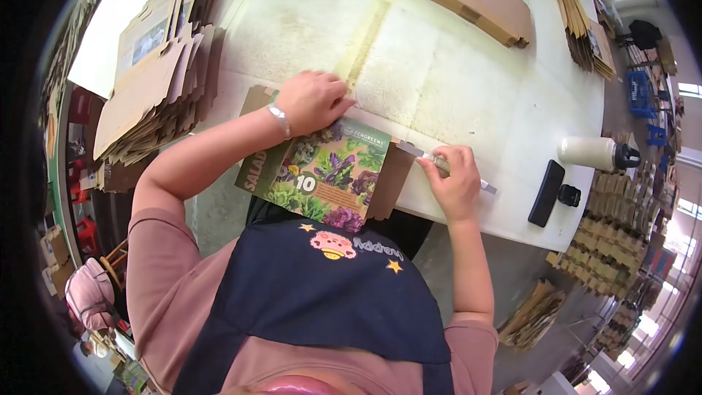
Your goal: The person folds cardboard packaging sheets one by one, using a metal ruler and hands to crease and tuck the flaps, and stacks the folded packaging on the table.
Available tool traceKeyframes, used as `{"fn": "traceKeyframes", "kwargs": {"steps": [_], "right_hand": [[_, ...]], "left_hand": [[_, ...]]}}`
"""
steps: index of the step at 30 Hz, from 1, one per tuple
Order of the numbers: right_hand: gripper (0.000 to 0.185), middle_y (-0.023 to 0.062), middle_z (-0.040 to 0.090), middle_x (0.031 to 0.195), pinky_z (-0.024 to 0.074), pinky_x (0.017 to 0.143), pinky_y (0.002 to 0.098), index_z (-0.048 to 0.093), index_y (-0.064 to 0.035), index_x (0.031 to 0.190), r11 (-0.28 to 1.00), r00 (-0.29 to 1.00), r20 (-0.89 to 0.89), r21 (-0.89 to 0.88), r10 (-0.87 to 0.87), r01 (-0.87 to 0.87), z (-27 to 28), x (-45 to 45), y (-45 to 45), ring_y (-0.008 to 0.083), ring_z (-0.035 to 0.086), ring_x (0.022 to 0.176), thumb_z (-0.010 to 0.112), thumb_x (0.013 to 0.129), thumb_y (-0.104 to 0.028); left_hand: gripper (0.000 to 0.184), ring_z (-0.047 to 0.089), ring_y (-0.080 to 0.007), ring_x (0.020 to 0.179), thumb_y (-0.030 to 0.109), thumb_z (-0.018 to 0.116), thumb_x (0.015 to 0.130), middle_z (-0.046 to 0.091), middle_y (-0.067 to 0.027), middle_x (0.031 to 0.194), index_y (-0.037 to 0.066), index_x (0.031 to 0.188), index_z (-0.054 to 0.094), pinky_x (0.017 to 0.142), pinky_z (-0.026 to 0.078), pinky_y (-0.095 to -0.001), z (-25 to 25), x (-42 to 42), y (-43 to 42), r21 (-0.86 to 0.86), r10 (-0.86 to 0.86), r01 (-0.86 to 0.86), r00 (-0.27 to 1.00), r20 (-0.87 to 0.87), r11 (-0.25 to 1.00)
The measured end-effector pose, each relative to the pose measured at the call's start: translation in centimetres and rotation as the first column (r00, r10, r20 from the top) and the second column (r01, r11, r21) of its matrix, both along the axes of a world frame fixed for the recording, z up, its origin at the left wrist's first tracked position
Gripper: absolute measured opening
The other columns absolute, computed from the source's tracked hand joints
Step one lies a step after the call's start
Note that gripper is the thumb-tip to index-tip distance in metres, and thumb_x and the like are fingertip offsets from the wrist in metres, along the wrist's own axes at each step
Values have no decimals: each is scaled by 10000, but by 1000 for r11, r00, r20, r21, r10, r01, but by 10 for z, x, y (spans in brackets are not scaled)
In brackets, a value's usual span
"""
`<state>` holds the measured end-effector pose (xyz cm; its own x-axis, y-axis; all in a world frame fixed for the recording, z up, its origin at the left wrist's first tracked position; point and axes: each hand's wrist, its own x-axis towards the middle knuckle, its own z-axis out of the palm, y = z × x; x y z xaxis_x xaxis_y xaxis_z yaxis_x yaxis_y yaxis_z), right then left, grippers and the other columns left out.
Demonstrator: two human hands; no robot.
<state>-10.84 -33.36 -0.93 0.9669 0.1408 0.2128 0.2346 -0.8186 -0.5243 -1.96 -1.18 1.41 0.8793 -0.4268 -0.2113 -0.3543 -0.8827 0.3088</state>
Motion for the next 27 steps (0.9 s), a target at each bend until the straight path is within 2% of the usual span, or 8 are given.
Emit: {"fn": "traceKeyframes", "kwargs": {"steps": [2,4,8,15,18,21,23,27], "right_hand": [[316,70,632,941,538,690,366,691,-104,966,999,996,84,-51,16,-12,-7,-3,-2,248,656,799,902,791,-262],[307,73,631,937,538,690,368,693,-106,952,999,995,101,-48,10,-6,-8,-4,-1,254,655,799,903,786,-256],[289,75,632,929,536,687,373,698,-114,936,998,990,137,-63,14,-6,-9,-3,0,263,654,796,904,776,-238],[303,44,623,898,512,663,393,692,-144,926,996,981,191,-91,20,-3,-11,-2,2,267,643,776,897,772,-306],[272,44,623,888,513,663,392,696,-138,924,991,966,251,-132,53,-20,-10,0,3,267,639,772,869,808,-313],[172,62,642,872,511,653,400,694,-113,916,990,974,220,-136,57,-27,-9,-8,-1,287,649,755,800,892,-246],[140,78,644,831,500,638,399,692,-117,903,977,976,216,-211,27,20,-9,-9,-7,301,644,730,745,940,-241],[200,123,643,795,496,643,408,680,-88,896,976,978,175,-162,-115,144,-11,-16,-13,328,638,723,673,1000,-260]], "left_hand": [[440,678,-270,1120,519,596,1011,753,-82,1127,112,1005,764,960,517,-443,-17,8,-22,-51,-91,99,986,139,994],[521,428,-341,1456,544,561,1015,544,-125,1512,155,1350,647,1192,322,-543,-33,11,-46,-188,-128,192,943,307,963],[647,249,-400,1559,546,536,1012,369,-107,1659,192,1550,472,1235,131,-685,-54,11,-53,-150,-90,141,948,305,979],[608,283,-364,1547,500,573,1011,411,-109,1633,190,1527,488,1231,158,-681,-51,6,-51,-185,-121,192,934,336,964],[544,393,-339,1498,352,659,999,504,-119,1566,172,1498,538,1237,251,-589,-36,7,-40,-310,-84,248,885,458,918],[402,589,-364,1325,166,737,941,641,-133,1417,100,1333,679,1146,432,-486,34,-6,-15,-668,46,300,893,448,681],[408,604,-357,1275,233,776,897,655,-105,1396,123,1281,698,1103,463,-510,76,-21,8,-492,60,372,747,662,787],[559,577,-342,1325,350,813,802,627,-62,1443,176,1317,681,1148,424,-561,114,-64,31,-221,-149,434,670,727,873]]}}
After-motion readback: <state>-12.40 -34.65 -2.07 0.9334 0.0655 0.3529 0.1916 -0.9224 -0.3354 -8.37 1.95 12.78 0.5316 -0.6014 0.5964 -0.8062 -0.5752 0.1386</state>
